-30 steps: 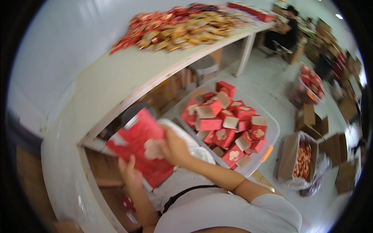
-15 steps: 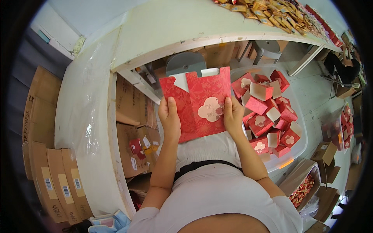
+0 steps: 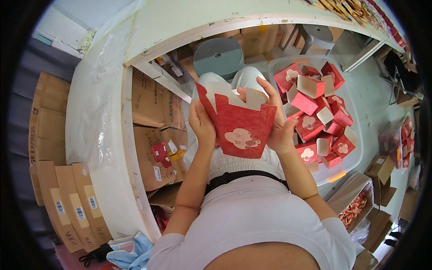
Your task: The person folds and assembles red gift boxes by hand, using their fingers to tuck in flaps and shape the cardboard.
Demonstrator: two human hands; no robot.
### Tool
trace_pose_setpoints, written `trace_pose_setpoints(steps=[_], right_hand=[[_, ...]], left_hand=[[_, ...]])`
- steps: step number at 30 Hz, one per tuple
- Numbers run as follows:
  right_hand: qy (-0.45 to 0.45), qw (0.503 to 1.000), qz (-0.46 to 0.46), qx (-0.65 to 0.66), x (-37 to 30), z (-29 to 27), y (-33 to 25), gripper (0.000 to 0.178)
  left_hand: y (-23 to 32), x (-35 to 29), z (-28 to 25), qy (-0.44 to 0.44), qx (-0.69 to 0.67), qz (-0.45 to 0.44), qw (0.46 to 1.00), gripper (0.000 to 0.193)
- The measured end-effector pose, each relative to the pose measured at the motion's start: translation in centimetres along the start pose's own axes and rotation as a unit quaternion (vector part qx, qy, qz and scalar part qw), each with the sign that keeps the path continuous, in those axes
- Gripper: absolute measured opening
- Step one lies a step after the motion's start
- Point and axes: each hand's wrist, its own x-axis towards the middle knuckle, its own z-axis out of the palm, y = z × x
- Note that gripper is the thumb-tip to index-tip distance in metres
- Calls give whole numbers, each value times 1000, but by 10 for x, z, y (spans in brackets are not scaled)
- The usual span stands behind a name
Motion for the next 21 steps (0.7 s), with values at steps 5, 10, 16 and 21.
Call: trace_pose_setpoints(steps=[5, 10, 16, 21], right_hand=[[-2, 986, -54, -155, 0, -5, 18, 63], [53, 983, -12, -173, -1, -2, 23, 53], [114, 986, 35, -119, -3, -4, 27, 47], [121, 986, 27, -112, -4, -8, 38, 33]], left_hand=[[-2, -9, -6, -28, -115, -48, 992, 43], [21, -17, -4, -98, -310, -110, 939, 49], [33, -19, -12, -116, -203, -187, 954, 49], [38, -26, -6, -72, -174, -95, 977, 39]])
